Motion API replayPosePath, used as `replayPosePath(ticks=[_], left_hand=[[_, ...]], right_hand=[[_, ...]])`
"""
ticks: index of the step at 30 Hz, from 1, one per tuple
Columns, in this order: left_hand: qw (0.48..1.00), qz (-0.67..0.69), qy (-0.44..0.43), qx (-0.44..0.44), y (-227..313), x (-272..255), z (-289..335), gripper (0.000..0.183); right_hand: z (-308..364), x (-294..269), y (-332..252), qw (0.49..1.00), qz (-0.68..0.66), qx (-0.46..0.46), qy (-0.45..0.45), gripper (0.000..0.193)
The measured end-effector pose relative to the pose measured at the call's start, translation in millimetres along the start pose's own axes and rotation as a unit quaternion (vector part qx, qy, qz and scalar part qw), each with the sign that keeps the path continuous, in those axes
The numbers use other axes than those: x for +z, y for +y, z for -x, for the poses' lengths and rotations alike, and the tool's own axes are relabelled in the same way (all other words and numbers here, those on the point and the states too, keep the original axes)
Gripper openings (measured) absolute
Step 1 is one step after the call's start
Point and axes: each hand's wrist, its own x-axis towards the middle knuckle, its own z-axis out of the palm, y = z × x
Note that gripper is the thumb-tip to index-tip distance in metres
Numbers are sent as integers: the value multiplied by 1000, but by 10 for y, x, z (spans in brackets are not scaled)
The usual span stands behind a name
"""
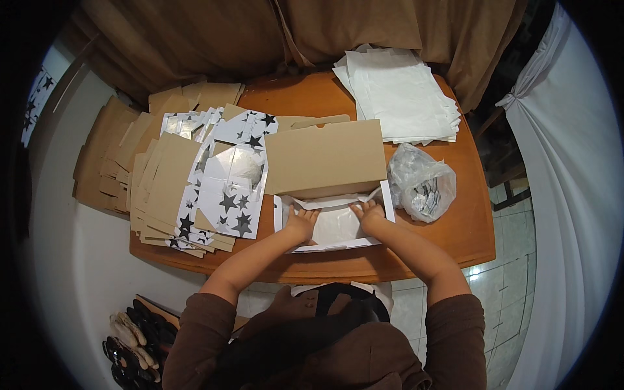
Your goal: Assembling cardboard shoe boxes and organizing them on a shelf.
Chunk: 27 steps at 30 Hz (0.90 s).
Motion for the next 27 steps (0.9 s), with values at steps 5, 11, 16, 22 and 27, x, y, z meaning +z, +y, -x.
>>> replayPosePath(ticks=[5, 11, 16, 22, 27], left_hand=[[997, -26, -42, -58, -30, 71, -80, 122], [969, -144, -120, -158, 90, 155, -173, 119], [971, -149, -122, -140, 146, 148, -144, 102], [974, -159, -119, -111, 179, 40, -162, 82], [976, -159, -117, -89, 176, -65, -140, 66]], right_hand=[[24, 23, -45, 995, 65, 71, -34, 105], [-371, 479, 54, 974, 199, 105, -35, 125], [-353, 468, 19, 973, 207, 96, -46, 106], [-485, 499, -102, 974, 192, 104, -65, 87], [-686, 373, -95, 973, 188, 109, -80, 73]])
